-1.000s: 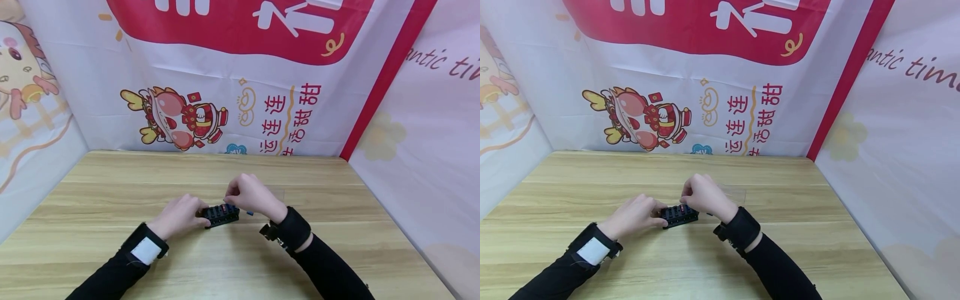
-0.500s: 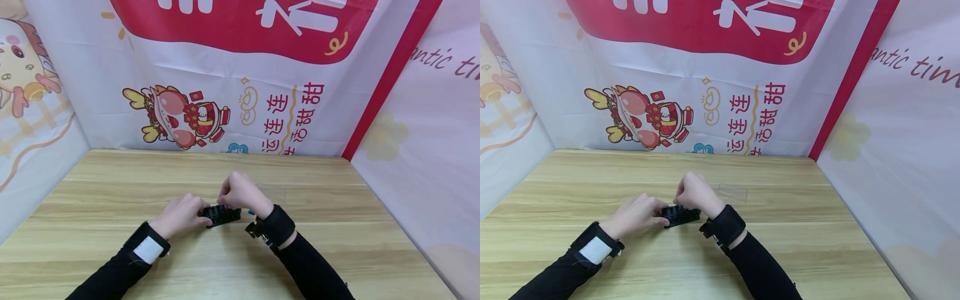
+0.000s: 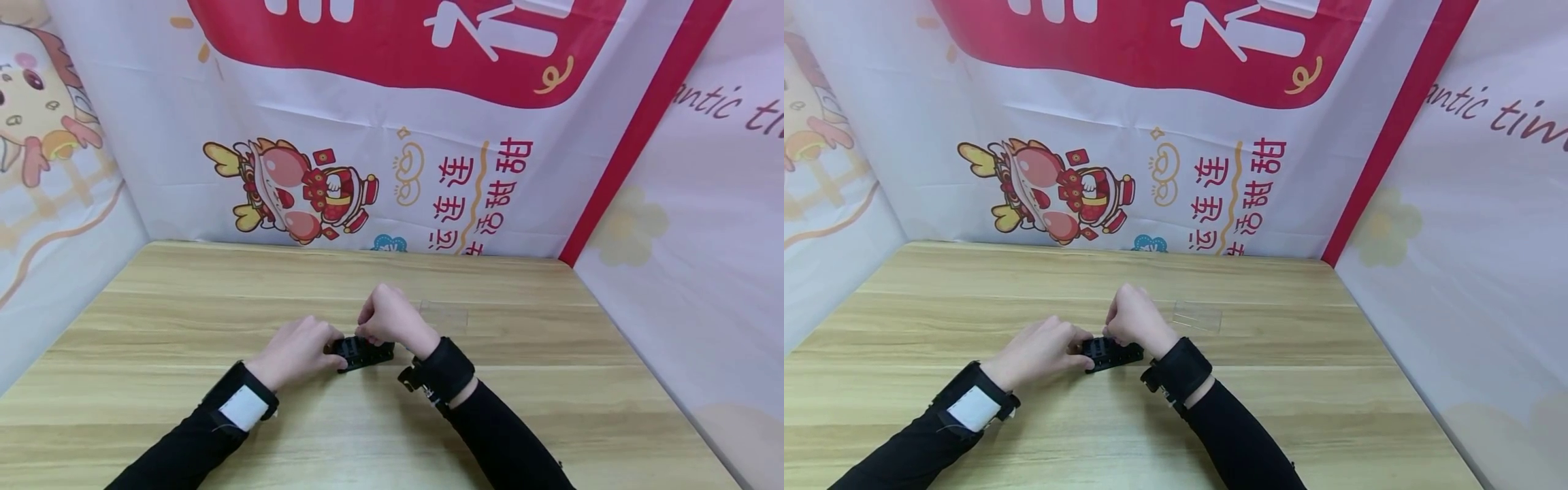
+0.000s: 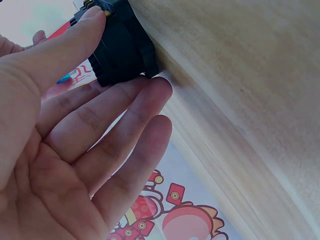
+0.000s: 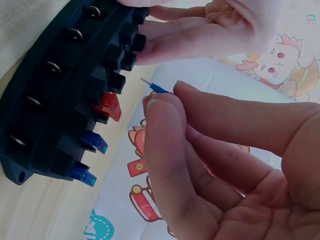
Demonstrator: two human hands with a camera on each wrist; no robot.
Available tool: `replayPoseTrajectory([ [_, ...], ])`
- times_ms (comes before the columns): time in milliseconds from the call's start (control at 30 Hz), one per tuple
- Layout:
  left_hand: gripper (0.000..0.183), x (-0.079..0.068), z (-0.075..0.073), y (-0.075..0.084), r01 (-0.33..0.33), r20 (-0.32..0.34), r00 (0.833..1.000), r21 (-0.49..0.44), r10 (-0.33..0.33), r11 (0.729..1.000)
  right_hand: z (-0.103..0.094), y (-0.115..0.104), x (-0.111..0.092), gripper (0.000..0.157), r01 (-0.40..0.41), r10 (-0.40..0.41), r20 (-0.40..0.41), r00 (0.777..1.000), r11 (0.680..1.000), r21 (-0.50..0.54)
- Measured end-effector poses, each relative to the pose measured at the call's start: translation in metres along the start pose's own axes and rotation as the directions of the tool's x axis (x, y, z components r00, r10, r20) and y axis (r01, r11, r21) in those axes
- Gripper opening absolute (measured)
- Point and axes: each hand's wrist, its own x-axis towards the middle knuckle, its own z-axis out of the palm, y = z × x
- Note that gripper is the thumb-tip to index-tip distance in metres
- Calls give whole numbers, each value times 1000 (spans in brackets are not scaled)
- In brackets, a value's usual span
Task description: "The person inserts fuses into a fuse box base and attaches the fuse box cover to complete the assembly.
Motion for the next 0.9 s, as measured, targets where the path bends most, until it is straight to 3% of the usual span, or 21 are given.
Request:
replayPoseTrajectory([
  [600, 17, 1, 1, -1, 7, -6, 1000, -5, -7, 1000, 5, 6, 5, 8, -9, 9, 2, 1000, 998, 55],
  [900, 15, 0, 0, 0, 8, -5, 1000, -3, -8, 1000, 7, 4, 6, 14, -22, 22, 1, 1000, 1000, 11],
])
